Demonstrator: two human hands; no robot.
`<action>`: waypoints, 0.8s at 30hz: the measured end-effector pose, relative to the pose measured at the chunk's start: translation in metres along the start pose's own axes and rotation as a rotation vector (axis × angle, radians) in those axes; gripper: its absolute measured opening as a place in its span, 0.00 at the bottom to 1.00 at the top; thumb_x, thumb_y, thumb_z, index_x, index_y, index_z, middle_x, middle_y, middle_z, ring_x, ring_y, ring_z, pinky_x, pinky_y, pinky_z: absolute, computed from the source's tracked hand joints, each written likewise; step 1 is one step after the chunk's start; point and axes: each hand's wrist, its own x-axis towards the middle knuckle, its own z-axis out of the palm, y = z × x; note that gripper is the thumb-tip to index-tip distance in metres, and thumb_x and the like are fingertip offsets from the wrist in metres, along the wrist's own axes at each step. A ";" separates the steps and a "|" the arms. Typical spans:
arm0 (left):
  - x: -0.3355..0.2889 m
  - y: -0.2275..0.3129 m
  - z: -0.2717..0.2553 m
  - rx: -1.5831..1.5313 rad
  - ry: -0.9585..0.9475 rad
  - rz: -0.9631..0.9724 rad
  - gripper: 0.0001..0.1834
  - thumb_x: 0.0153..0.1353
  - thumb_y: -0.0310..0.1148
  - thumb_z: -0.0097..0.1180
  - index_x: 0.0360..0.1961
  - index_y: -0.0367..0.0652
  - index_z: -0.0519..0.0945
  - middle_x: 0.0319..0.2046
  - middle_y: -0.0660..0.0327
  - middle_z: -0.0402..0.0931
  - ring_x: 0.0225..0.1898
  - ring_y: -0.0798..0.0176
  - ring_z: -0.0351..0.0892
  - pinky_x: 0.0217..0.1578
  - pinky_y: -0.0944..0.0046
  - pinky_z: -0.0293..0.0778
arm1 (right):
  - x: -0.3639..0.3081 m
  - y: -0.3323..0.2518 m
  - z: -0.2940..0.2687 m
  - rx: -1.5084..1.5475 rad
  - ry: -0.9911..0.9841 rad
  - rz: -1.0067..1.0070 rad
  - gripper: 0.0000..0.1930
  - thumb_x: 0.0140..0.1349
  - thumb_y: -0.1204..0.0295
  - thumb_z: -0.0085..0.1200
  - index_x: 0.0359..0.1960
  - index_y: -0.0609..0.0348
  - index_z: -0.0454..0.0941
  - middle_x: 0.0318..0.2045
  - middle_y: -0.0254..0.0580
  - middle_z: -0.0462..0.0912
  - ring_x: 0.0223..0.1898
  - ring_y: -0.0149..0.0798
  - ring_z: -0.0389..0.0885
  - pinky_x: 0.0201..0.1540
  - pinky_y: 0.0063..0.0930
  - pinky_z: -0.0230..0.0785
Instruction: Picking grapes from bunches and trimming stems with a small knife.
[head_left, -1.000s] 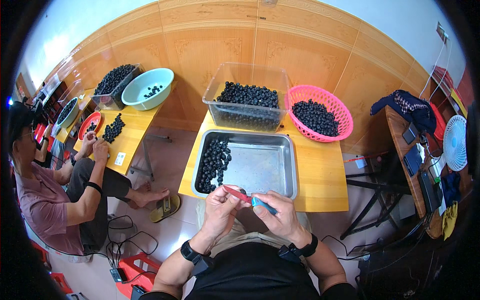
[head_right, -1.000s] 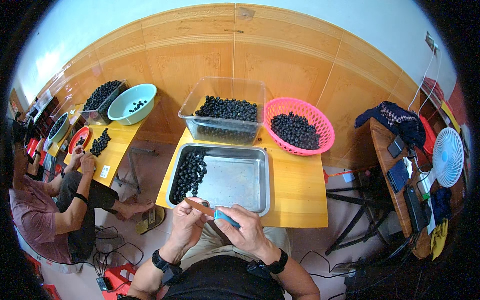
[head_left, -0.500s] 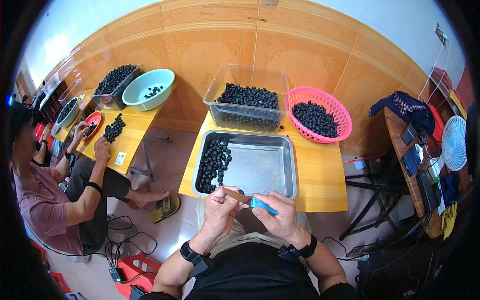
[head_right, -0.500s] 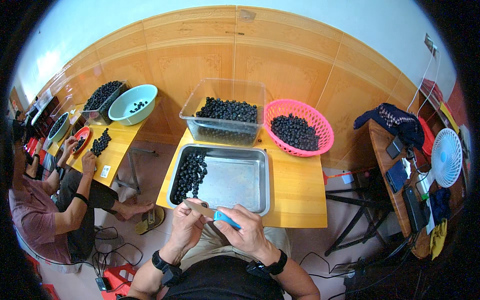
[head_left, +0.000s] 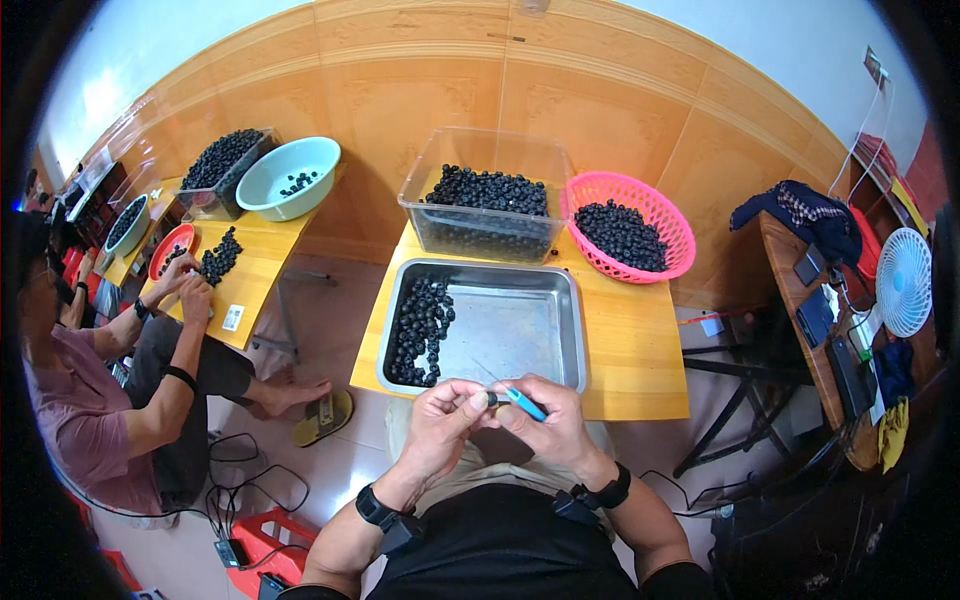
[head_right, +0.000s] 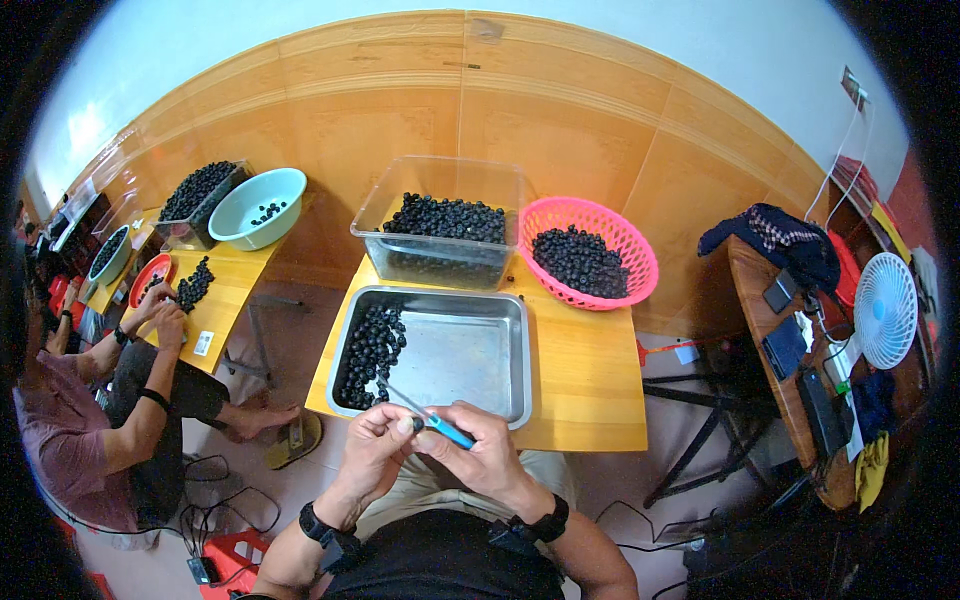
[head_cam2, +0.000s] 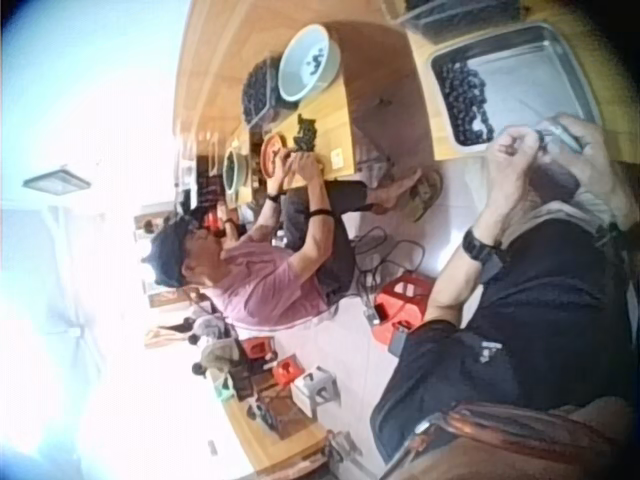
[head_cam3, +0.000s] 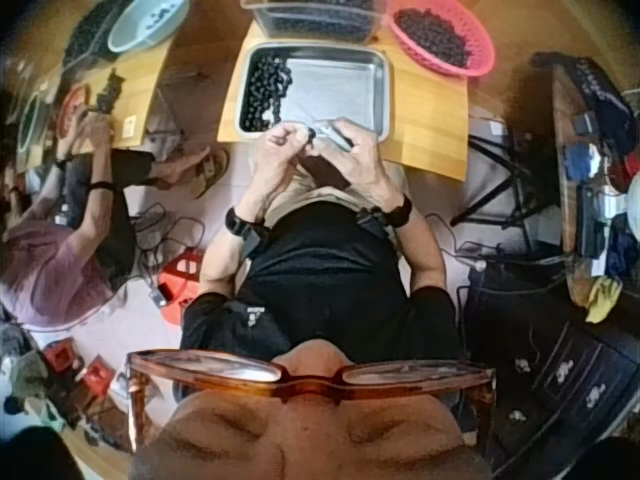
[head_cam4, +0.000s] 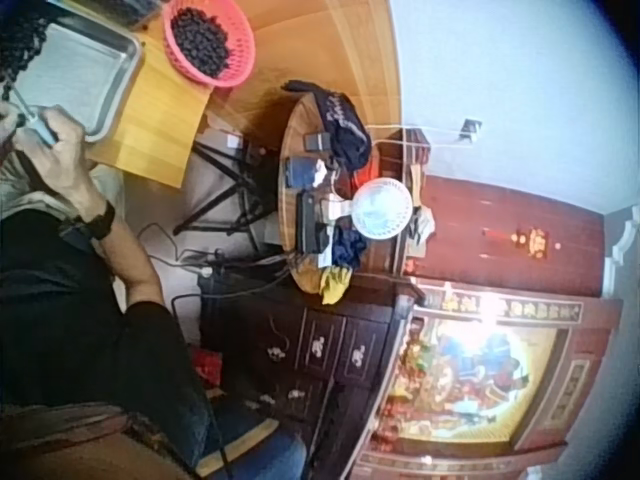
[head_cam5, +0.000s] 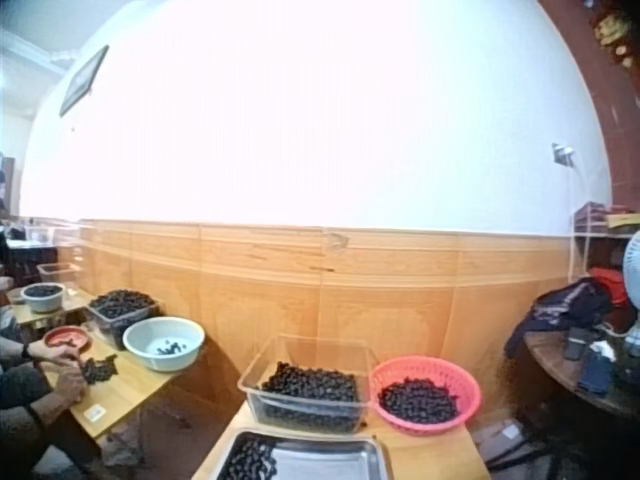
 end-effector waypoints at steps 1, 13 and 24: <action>-0.001 0.000 0.001 -0.001 -0.003 0.000 0.09 0.69 0.30 0.60 0.44 0.36 0.80 0.37 0.59 0.83 0.35 0.68 0.84 0.43 0.62 0.84 | 0.000 0.000 0.002 -0.003 0.001 0.000 0.18 0.67 0.64 0.63 0.49 0.68 0.83 0.29 0.39 0.81 0.30 0.27 0.77 0.32 0.23 0.69; -0.001 -0.003 -0.008 -0.035 -0.155 -0.175 0.06 0.69 0.26 0.59 0.43 0.35 0.79 0.43 0.55 0.84 0.39 0.65 0.85 0.43 0.63 0.85 | -0.003 0.009 -0.006 0.275 -0.160 0.088 0.12 0.66 0.70 0.64 0.47 0.63 0.86 0.30 0.34 0.81 0.33 0.25 0.78 0.38 0.21 0.69; 0.003 -0.004 -0.024 0.414 0.045 0.000 0.07 0.67 0.29 0.63 0.39 0.36 0.80 0.34 0.61 0.83 0.34 0.72 0.81 0.35 0.72 0.78 | 0.029 0.039 -0.059 -0.305 0.315 0.047 0.11 0.59 0.70 0.68 0.39 0.62 0.85 0.28 0.39 0.82 0.30 0.30 0.79 0.36 0.29 0.73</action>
